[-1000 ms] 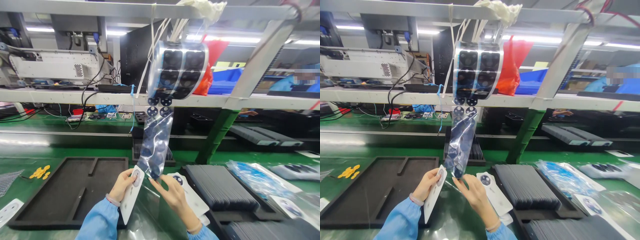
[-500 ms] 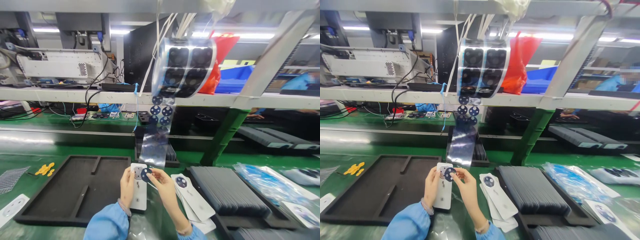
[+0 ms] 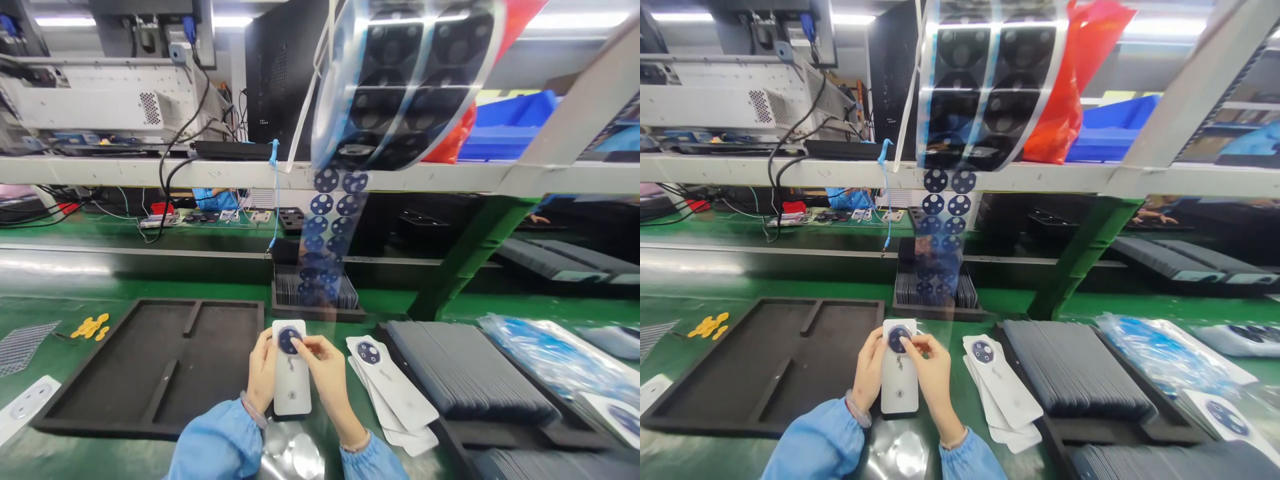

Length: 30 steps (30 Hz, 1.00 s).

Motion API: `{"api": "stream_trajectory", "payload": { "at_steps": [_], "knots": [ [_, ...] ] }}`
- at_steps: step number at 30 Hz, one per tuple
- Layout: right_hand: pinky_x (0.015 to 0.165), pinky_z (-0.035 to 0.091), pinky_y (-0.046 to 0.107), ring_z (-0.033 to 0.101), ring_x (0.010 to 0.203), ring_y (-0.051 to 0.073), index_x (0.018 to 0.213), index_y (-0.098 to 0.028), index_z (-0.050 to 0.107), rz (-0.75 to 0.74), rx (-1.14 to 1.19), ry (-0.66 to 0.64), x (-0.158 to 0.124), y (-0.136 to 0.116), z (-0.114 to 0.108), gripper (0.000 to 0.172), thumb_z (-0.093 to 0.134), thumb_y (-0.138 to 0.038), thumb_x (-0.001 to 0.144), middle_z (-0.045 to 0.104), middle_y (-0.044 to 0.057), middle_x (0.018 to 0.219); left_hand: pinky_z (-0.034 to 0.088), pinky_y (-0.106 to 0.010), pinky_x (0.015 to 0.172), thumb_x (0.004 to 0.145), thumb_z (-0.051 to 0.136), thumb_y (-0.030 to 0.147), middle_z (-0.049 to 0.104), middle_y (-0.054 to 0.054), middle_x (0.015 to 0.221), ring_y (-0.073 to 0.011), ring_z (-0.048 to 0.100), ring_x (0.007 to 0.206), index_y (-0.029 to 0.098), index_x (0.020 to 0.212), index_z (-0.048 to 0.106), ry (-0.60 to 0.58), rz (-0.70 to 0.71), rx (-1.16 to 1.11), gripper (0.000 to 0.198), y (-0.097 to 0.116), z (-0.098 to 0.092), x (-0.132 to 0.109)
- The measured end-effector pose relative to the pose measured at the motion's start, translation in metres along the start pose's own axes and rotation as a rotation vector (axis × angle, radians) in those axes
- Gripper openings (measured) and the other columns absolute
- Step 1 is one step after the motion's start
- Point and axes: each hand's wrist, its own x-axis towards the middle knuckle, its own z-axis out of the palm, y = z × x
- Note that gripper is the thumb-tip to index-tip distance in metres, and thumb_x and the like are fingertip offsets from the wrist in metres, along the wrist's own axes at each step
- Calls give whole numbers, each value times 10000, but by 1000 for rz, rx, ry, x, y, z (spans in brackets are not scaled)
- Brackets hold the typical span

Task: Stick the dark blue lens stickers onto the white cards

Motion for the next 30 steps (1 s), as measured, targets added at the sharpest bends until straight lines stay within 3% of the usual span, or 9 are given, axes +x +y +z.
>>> {"api": "stream_trajectory", "payload": {
  "at_steps": [14,30],
  "knots": [
    [644,464,298,559,657,176,718,-178,697,-4,-46,25,-3,3,-2,333,774,-502,707,663,32,694,516,-263,650,850,556,427,743,-66,918,-189,671,761,162,1072,625,-14,-24,-24,353,11,5,-4],
    [649,475,314,570,663,186,713,-174,694,31,-22,29,-3,1,-2,359,774,-522,680,673,44,699,504,-268,782,890,537,409,721,-73,1057,-207,659,935,180,1102,643,-34,17,17,330,3,2,-3]
  ]
}}
